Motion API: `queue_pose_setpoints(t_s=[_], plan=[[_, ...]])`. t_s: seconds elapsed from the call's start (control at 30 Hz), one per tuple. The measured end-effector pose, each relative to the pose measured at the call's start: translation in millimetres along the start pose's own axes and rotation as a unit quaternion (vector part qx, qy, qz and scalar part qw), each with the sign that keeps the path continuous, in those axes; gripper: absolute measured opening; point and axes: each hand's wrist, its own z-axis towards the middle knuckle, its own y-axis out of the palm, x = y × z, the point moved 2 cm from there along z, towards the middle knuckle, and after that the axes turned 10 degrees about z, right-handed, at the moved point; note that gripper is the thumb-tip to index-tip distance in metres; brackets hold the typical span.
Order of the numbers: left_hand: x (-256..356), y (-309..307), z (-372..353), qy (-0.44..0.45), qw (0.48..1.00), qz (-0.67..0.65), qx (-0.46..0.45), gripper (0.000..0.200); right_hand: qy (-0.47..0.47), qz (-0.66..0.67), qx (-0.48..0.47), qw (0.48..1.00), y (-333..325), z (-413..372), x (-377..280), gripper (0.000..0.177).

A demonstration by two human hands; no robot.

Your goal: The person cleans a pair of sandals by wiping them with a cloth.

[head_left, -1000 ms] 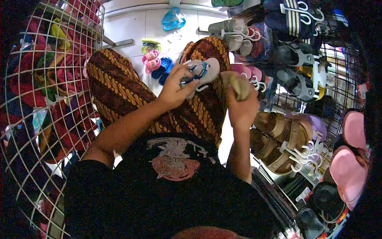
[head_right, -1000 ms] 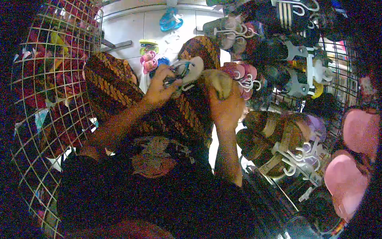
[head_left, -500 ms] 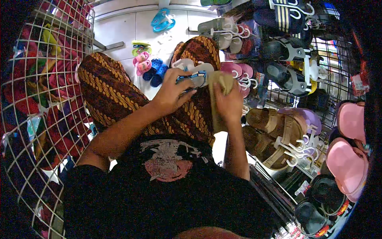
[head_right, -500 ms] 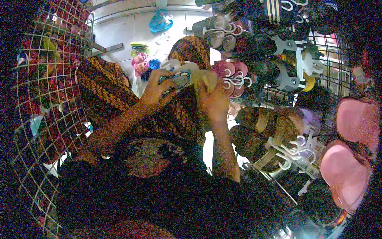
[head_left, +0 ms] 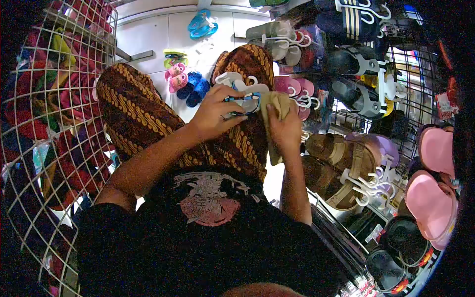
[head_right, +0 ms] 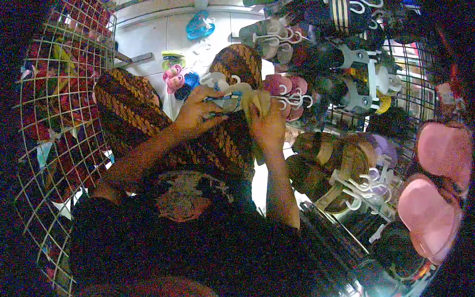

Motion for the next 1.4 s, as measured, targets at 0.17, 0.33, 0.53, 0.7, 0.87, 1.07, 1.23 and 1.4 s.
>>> queue_pose_setpoints(t_s=[0.17,0.33,0.53,0.7,0.87,1.07,1.23,1.4], plan=[[0.9,-3.7,1.5,-0.006,1.0,0.027,-0.011,0.019,-0.03,0.045,0.014,0.998,-6.2,-3.8,-12.4,0.044],[0.4,0.3,1.2,-0.013,0.999,0.032,-0.006,0.019,-0.064,-0.021,-0.018,0.998,5.8,-4.5,3.3,0.044],[1.2,0.3,3.6,-0.005,0.999,0.042,-0.005,0.019,-0.013,0.002,-0.021,1.0,4.4,-1.3,2.6,0.049],[1.6,-0.5,2.7,-0.026,0.999,0.042,-0.004,0.021,0.059,0.038,-0.009,0.997,-2.1,5.9,2.1,0.051],[5.4,-10.8,6.2,-0.132,0.99,0.029,0.039,0.025,-0.068,0.087,-0.052,0.993,7.9,-9.3,-21.0,0.045],[-0.3,-8.1,3.9,-0.074,0.993,0.078,0.04,0.029,-0.03,0.073,-0.102,0.992,2.5,-2.8,-19.1,0.051],[2.9,-8.6,1.9,-0.083,0.994,0.07,-0.003,0.034,0.019,0.195,-0.095,0.976,13.9,-0.1,-3.1,0.056],[-2.8,-4.7,2.6,-0.037,0.998,0.04,-0.007,0.034,-0.023,0.147,-0.097,0.984,0.0,1.2,-12.0,0.065]])
